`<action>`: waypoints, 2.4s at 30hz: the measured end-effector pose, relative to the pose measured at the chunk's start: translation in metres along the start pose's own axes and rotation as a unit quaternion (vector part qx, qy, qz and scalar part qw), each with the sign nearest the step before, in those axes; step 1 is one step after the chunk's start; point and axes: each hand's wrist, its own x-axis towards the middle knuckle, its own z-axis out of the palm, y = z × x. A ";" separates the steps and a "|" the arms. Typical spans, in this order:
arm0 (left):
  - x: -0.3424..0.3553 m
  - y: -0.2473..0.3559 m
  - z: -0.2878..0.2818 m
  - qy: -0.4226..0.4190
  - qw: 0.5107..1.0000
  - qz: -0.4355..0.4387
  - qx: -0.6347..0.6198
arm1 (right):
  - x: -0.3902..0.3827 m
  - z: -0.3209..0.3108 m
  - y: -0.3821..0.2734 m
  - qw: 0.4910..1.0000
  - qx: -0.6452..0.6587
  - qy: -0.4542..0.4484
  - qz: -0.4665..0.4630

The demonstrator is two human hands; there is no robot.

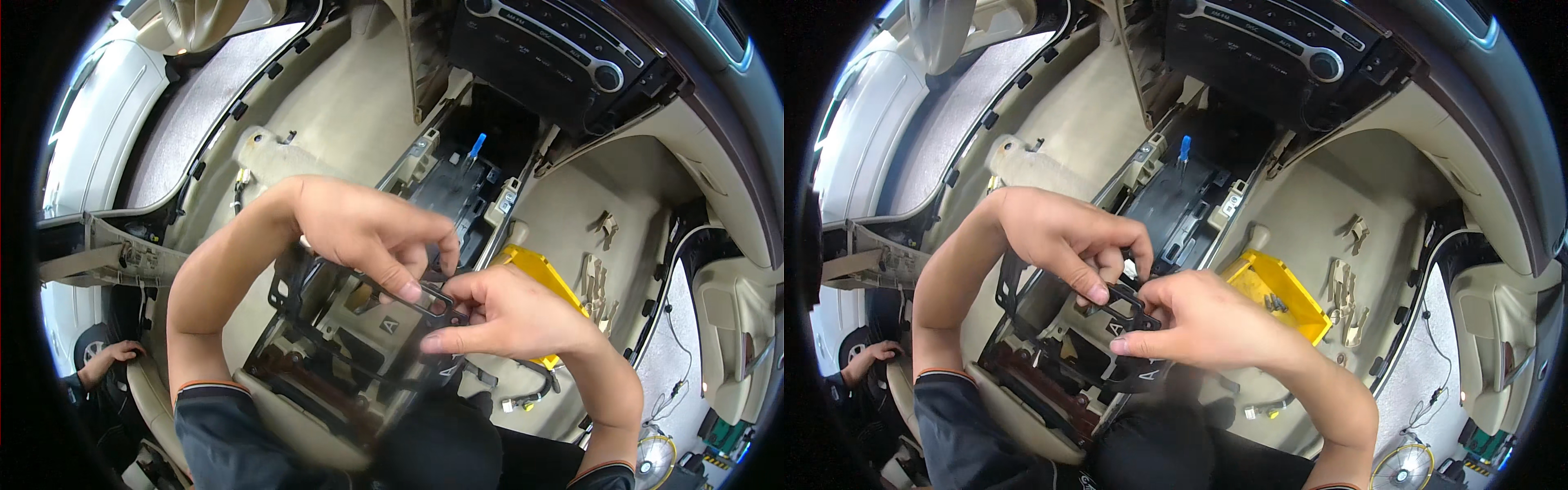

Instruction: Installing and securing the center console components in a vehicle.

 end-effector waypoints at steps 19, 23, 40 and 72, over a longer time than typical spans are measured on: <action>-0.003 0.007 -0.015 0.528 0.774 0.249 -0.244 | 0.017 0.027 0.023 0.858 0.387 0.306 -0.147; 0.006 0.011 -0.006 0.619 0.773 0.134 0.042 | 0.038 0.032 0.019 0.867 0.386 0.286 -0.133; 0.007 -0.032 -0.019 0.590 0.806 0.050 0.015 | 0.024 0.045 0.047 0.915 -0.324 0.187 -0.154; 0.043 -0.064 -0.003 0.599 0.700 -0.045 0.386 | 0.031 0.041 0.046 0.904 -0.323 0.202 -0.194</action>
